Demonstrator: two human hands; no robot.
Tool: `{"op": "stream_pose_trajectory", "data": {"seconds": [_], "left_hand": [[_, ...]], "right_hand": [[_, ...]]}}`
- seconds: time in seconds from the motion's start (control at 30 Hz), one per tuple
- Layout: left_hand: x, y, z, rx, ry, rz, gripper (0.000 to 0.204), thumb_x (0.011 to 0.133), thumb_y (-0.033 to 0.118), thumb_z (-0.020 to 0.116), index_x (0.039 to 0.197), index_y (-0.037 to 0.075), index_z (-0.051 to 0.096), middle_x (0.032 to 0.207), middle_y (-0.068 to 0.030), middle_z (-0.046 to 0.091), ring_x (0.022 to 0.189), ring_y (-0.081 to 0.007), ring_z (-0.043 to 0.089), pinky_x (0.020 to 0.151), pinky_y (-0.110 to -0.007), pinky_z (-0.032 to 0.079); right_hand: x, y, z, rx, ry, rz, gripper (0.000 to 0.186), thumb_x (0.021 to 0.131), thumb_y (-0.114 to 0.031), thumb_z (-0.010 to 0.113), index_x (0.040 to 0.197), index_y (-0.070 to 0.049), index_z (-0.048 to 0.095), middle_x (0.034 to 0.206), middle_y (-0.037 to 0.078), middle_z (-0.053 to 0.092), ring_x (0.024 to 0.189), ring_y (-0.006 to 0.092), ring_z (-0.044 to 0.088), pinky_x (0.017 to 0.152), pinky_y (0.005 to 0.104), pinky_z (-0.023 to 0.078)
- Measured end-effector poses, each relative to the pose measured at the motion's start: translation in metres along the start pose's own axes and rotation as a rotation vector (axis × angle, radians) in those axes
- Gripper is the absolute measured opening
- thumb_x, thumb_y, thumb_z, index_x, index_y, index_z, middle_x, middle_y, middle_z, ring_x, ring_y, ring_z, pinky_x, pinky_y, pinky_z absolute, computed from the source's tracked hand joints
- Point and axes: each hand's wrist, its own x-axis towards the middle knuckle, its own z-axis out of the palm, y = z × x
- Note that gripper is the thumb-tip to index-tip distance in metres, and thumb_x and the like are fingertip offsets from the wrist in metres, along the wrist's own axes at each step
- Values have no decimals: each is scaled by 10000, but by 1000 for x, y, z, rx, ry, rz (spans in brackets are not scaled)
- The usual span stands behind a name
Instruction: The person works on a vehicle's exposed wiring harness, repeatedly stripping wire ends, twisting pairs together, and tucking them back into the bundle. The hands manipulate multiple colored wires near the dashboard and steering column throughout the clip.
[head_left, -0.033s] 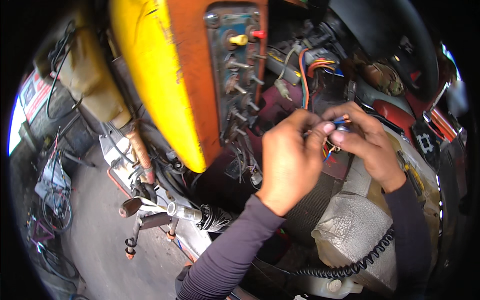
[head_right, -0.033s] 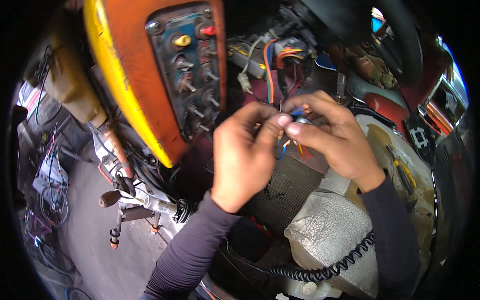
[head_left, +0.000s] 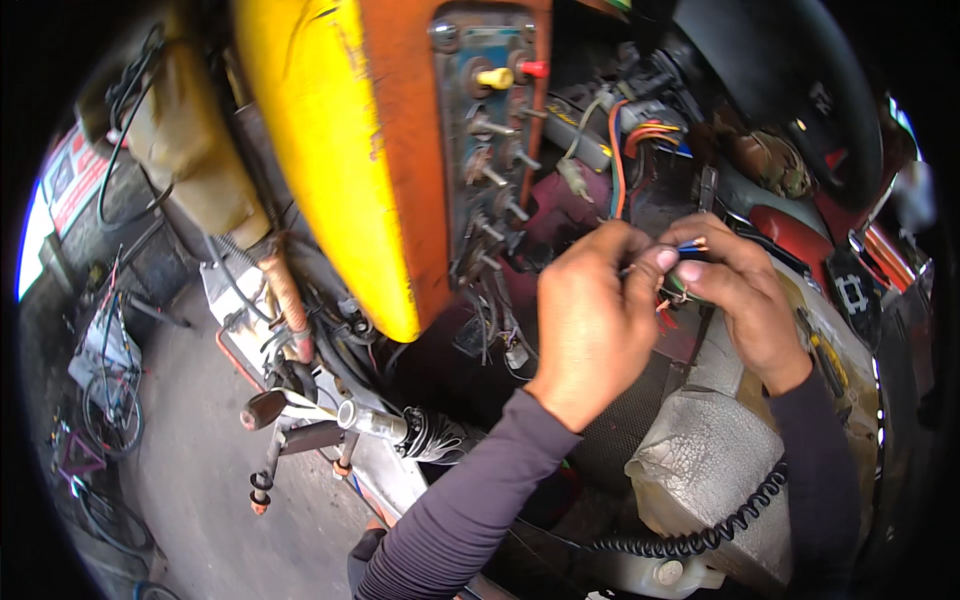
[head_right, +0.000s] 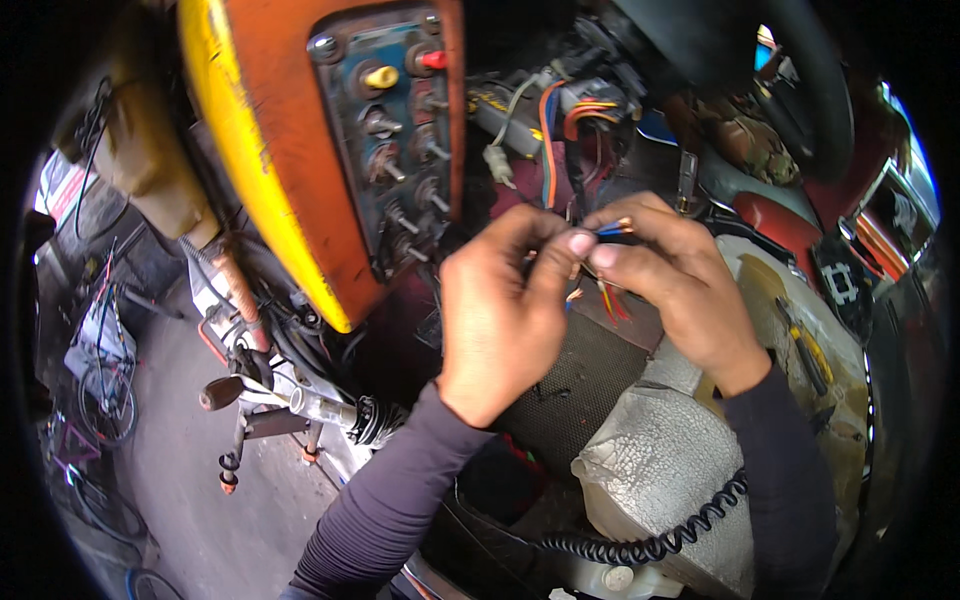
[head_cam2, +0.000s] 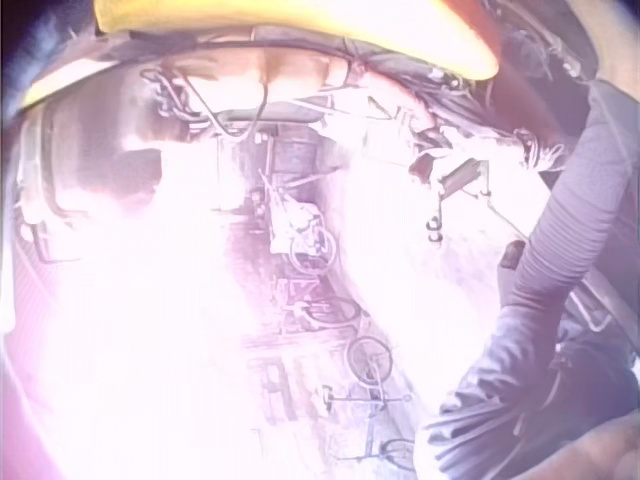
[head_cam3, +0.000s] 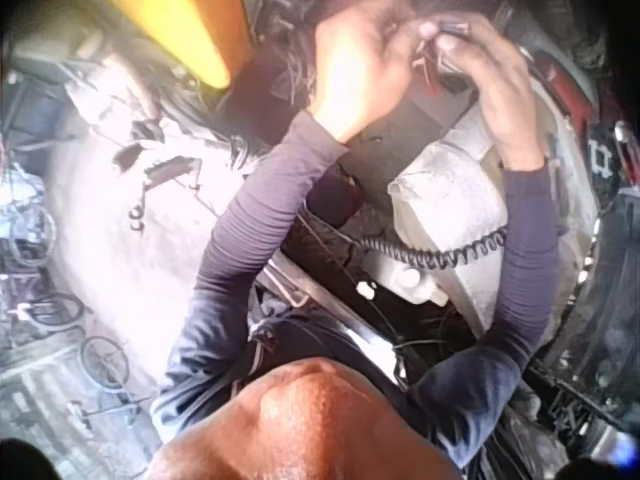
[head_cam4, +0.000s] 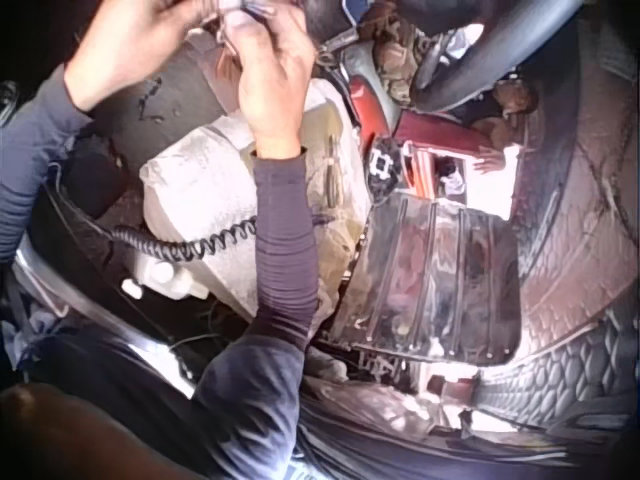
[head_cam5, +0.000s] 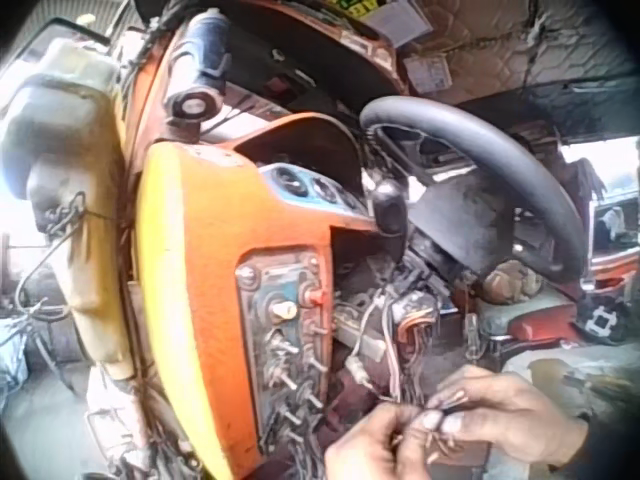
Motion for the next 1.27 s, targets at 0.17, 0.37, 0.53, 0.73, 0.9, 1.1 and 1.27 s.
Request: {"op": "stream_pose_trajectory", "data": {"seconds": [0.17,0.37,0.53,0.73,0.9,1.1,1.27], "left_hand": [[-3,-4,13,120,139,106,109,927,47,728,885,-13,648,791,-178,650,704,-365,662,645,-424,510],[-4,-5,35,-36,202,-64,102,911,31,707,914,-28,624,863,-234,667,809,-456,670,702,-507,519],[2,11,54,-150,217,-149,116,920,47,699,940,-36,620,907,-248,677,844,-478,673,733,-527,523],[26,2,36,-136,239,-316,176,949,113,733,890,-42,673,787,-234,703,710,-355,681,670,-459,512],[7,-7,-2,-331,-60,-262,203,1010,134,697,1039,-62,741,782,-28,679,680,-94,573,624,-303,491],[9,-9,-30,-532,-304,-470,164,975,74,748,1088,-40,778,856,3,697,764,-56,573,690,-236,463],[8,-30,-42,-660,-298,-568,207,975,98,766,1158,4,781,842,5,704,681,-45,543,606,-214,426]], "right_hand": [[-3,-5,12,171,100,203,208,956,-112,583,1047,25,712,896,7,678,829,75,602,780,240,469],[-4,-2,11,-65,182,169,98,958,-53,624,968,8,700,887,-20,668,830,46,580,767,227,455],[-5,-17,-3,-184,234,122,68,906,-34,653,901,21,693,886,-8,680,838,51,588,767,239,465],[-13,-70,-11,-402,-85,11,300,788,-238,715,798,49,629,803,90,648,796,170,608,762,308,461],[-10,-12,-108,-929,-78,268,210,882,-167,707,955,28,681,870,114,701,859,196,656,812,351,511],[-42,36,-167,-1088,-266,646,532,880,-316,793,1266,25,660,1184,219,726,1146,338,689,996,400,521],[-41,25,-165,-1097,-383,687,489,862,-298,844,1244,-44,675,1185,152,717,1113,300,675,992,403,512]]}}
